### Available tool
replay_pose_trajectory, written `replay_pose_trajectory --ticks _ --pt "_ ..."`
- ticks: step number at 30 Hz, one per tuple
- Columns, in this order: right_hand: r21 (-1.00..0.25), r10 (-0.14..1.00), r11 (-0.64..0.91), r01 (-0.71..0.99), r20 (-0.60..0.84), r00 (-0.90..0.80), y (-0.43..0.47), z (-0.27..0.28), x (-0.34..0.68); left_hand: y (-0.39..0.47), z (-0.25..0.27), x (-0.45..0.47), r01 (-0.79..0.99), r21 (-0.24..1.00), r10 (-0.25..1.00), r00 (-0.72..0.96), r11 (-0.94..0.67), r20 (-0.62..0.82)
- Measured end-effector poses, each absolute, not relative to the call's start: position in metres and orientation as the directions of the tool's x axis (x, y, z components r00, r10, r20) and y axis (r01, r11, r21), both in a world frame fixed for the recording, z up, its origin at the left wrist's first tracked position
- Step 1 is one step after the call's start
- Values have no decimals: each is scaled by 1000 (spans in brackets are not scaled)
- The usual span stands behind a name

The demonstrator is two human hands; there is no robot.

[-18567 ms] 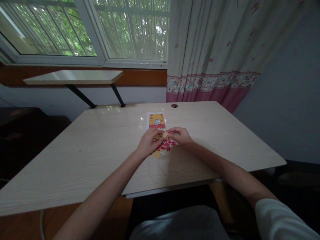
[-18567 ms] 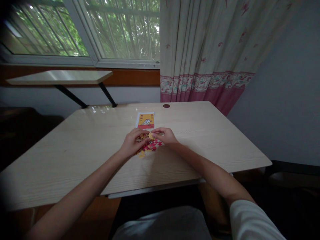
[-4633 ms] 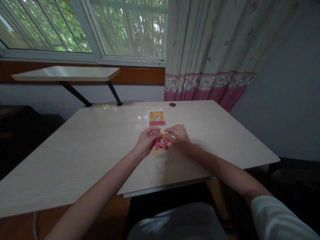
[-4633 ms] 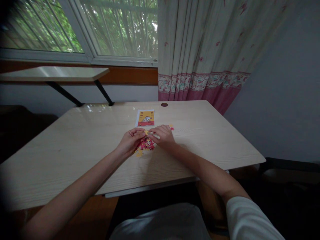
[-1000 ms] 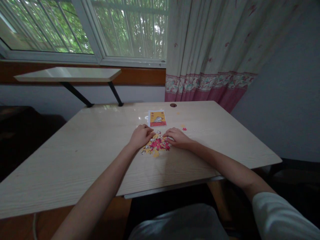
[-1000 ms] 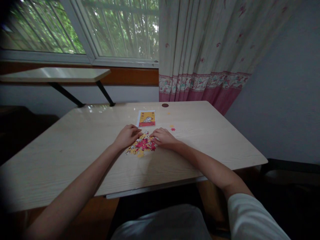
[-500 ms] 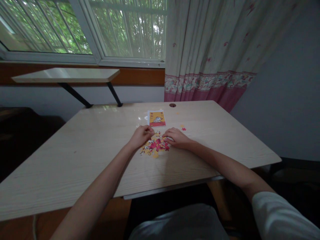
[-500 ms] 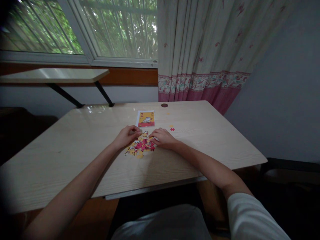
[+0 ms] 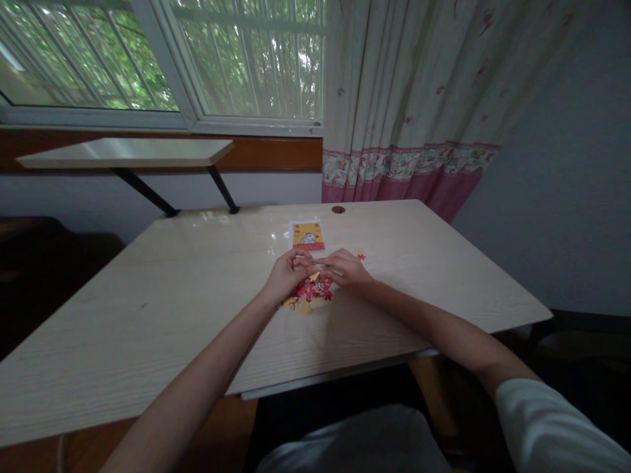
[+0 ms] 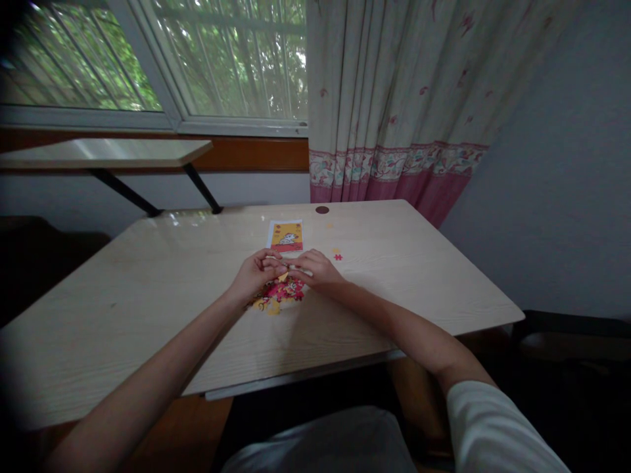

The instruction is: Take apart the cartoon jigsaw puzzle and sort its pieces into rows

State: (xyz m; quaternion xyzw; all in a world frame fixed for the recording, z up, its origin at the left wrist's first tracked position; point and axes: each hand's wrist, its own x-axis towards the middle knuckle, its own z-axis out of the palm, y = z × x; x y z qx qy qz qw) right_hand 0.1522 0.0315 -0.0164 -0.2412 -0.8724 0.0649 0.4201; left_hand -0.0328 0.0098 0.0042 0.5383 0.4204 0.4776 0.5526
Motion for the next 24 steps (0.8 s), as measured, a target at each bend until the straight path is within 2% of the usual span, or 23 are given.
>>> replay_pose_trajectory --ticks 3,8,15,20,24 --pt "-282 449 887 364 706 -547 31 -17 152 8 5 -31 -107 994 976 211 -24 46" --pt "-267 473 871 413 682 -557 30 -18 153 7 4 -31 -105 994 976 215 -20 43" --pt "-259 430 894 365 723 -540 33 -14 158 8 3 -35 -86 996 974 220 -34 52" --pt "-340 515 850 402 699 -496 36 -11 164 5 -2 -40 57 975 955 224 -213 195" --pt "-387 541 836 389 701 -464 34 -9 164 4 -6 -43 189 920 927 223 -344 301"
